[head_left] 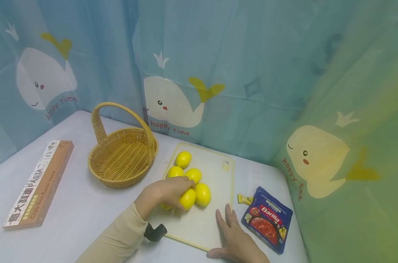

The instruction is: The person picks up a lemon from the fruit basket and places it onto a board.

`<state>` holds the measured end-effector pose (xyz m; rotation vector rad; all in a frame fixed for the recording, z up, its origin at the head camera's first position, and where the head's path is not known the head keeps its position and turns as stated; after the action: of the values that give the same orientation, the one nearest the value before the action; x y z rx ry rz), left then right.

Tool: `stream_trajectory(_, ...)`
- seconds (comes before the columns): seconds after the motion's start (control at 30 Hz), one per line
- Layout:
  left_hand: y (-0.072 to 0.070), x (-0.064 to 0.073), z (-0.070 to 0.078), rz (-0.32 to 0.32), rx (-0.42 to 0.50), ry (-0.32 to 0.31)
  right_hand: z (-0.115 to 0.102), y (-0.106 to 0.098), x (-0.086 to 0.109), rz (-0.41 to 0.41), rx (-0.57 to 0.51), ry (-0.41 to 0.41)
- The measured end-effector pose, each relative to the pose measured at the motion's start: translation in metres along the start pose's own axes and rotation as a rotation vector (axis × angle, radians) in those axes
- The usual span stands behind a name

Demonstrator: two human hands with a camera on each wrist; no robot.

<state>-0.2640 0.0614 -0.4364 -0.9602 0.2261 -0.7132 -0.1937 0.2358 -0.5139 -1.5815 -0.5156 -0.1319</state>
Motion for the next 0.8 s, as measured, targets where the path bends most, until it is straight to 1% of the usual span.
stream_trajectory(0.27, 0.003, 0.000, 0.000, -0.006, 0.000, -0.015, 0.000, 0.001, -0.001, -0.007, -0.004, 0.007)
stream_trajectory(0.53, 0.007, -0.002, 0.001, -0.007, -0.039, -0.011, 0.001, 0.002, -0.001, -0.012, -0.004, 0.007)
stream_trajectory(0.8, 0.011, -0.002, 0.002, -0.014, -0.076, -0.033, 0.001, 0.002, -0.002, -0.007, 0.017, 0.004)
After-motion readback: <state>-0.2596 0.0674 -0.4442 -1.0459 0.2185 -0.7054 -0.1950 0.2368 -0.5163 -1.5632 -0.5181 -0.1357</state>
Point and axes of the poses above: each hand's wrist, its own x-axis away from the middle knuckle, its own y-axis out of the palm, z = x × y, the point moved 9 cm from there along -x, towards the middle knuckle, and after that the axes turned 12 degrees about x, right-handed, at the moved point
